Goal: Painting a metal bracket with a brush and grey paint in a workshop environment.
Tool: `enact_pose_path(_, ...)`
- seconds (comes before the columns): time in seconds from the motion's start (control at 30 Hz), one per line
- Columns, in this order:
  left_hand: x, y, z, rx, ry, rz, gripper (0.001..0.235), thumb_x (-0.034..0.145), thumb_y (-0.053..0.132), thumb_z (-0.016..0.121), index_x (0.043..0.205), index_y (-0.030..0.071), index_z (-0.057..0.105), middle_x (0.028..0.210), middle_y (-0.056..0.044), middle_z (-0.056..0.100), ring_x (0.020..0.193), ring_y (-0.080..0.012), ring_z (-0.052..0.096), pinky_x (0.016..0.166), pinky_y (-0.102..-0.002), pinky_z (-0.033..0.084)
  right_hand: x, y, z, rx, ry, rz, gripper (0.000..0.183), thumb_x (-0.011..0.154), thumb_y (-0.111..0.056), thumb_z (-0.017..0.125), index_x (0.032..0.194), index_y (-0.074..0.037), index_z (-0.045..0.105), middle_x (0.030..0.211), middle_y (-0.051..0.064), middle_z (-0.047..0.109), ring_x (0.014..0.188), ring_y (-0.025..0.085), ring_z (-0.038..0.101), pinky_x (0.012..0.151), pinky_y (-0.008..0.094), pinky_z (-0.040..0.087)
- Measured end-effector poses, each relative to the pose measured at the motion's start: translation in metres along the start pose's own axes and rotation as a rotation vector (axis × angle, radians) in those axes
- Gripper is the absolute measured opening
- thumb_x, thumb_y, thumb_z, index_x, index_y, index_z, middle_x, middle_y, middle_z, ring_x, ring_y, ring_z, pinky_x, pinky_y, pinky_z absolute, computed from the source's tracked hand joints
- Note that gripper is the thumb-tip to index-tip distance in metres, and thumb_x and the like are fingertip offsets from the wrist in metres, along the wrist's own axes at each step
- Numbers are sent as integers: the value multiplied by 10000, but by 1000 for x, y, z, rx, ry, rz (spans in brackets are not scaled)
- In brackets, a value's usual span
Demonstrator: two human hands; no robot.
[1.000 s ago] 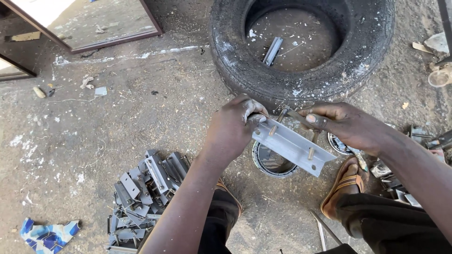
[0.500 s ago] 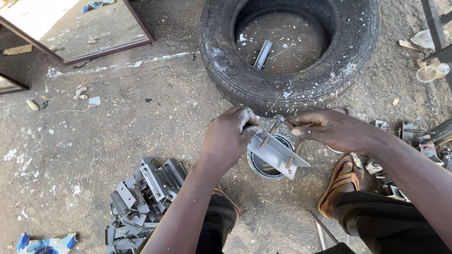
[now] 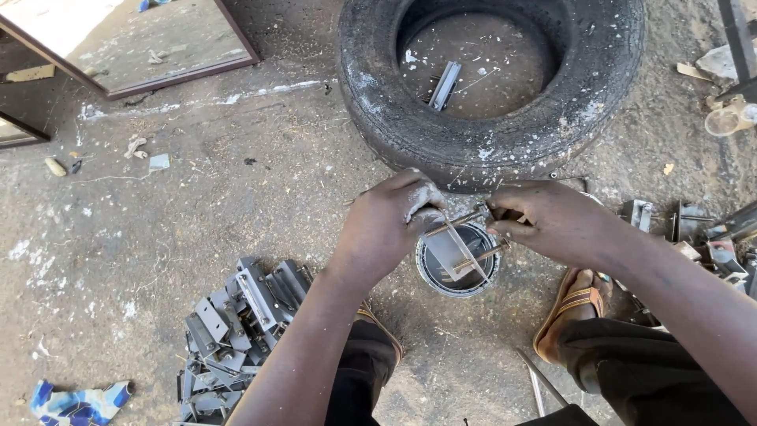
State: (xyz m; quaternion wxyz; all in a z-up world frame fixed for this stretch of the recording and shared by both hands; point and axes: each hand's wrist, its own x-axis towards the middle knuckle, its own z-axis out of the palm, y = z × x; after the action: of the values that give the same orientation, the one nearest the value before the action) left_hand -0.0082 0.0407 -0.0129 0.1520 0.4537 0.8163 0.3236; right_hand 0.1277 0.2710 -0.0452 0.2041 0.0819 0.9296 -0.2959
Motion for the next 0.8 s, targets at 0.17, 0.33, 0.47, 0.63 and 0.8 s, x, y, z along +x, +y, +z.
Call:
enact_pose_path(0.17,2,-1,19,89,92,111,105,893,152,750,985,104,738,1008,-49,711,990,-261,729,820,-380,629,3,-6,6,-22,47,49,300,992,-211,597,1273,-129,665,1088,125,723,1059,313,740,897,446,601)
enact_pose_path(0.33,8,-2,33,232,269,217,135,855,117,772,983,86,742,1023,-45,695,994,-245,717,785,-345,637,-8,-39,-3,181,34,179,205,999,-209,606,1076,-65,731,921,140,722,855,260,776,759,393,626)
enact_pose_path(0.47,10,5,24,327,351,173,140,850,103,786,981,61,757,1011,-84,683,978,-249,699,776,-338,630,-11,-48,-4,534,41,243,215,1002,-134,574,1085,1,718,962,177,711,912,287,759,821,416,614)
enact_pose_path(0.63,7,6,15,245,324,-44,151,918,162,736,985,26,731,998,-132,671,901,-284,720,733,-426,652,13,-18,19,769,126,246,266,999,-96,590,1178,80,678,1016,229,683,910,310,727,859,457,636)
enact_pose_path(0.8,1,8,15,280,214,-208,180,950,288,688,944,110,712,876,-39,643,735,-268,747,572,-445,644,18,-32,15,1044,278,257,251,972,-66,632,1127,129,662,956,237,650,857,305,724,796,387,649)
